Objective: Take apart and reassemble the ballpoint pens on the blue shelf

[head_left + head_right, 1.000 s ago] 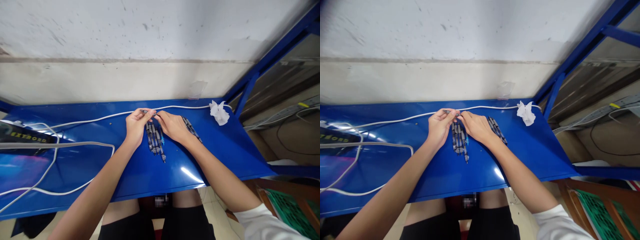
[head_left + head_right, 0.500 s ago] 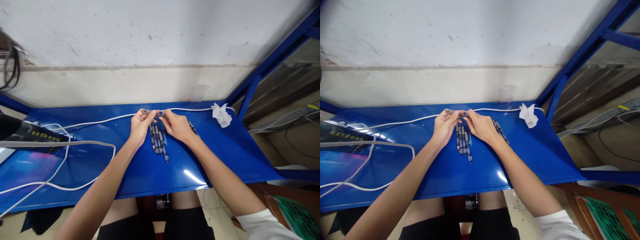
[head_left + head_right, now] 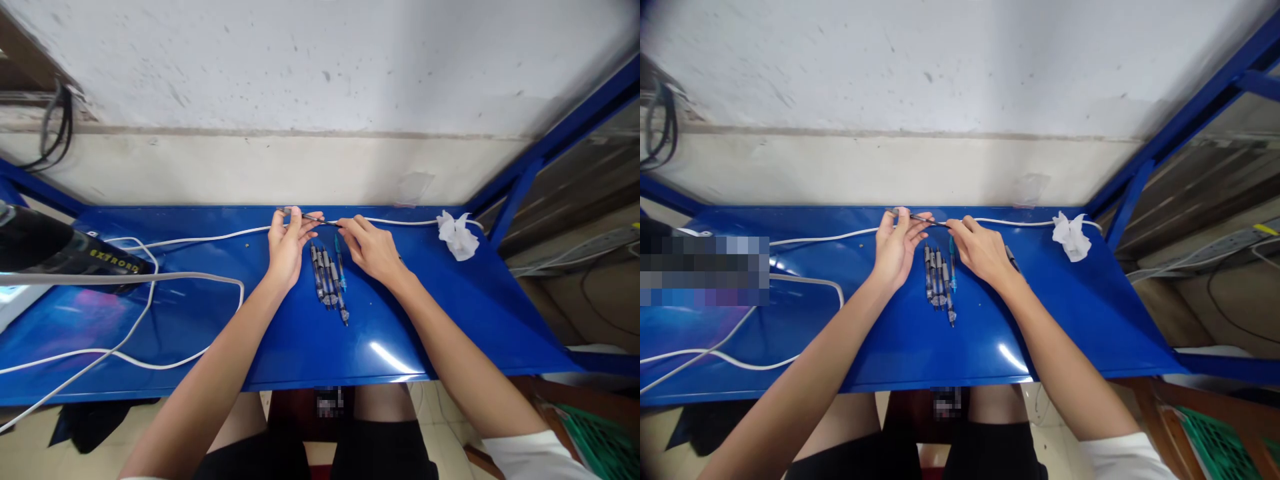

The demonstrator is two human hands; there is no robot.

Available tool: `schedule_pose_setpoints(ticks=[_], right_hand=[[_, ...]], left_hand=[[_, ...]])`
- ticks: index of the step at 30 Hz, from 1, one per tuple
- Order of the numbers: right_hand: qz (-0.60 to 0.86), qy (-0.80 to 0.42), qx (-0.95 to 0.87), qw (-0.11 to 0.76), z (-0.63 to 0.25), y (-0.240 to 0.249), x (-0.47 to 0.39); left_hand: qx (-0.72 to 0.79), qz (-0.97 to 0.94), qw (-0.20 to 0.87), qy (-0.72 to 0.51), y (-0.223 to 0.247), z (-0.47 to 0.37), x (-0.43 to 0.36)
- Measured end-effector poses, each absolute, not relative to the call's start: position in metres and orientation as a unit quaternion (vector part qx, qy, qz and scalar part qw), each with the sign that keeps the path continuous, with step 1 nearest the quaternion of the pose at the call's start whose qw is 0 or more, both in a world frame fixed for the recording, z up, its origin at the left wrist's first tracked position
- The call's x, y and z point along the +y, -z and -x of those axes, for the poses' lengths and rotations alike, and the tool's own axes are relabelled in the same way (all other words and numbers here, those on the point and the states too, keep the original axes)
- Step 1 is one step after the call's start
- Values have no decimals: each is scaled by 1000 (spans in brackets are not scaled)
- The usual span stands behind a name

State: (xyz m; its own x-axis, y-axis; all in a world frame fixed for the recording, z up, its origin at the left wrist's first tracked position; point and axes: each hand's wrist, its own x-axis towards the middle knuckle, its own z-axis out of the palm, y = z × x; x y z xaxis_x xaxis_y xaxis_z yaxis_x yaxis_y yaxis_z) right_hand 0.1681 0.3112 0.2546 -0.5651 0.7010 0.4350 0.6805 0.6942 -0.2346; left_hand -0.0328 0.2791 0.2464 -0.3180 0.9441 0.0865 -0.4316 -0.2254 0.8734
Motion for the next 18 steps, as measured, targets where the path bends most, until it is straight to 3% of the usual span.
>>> schedule_pose_setpoints(ticks=[18], right_hand=[[399, -53, -864, 303, -171, -247, 316]], left_hand=[[396, -303, 481, -721, -243, 38, 283]])
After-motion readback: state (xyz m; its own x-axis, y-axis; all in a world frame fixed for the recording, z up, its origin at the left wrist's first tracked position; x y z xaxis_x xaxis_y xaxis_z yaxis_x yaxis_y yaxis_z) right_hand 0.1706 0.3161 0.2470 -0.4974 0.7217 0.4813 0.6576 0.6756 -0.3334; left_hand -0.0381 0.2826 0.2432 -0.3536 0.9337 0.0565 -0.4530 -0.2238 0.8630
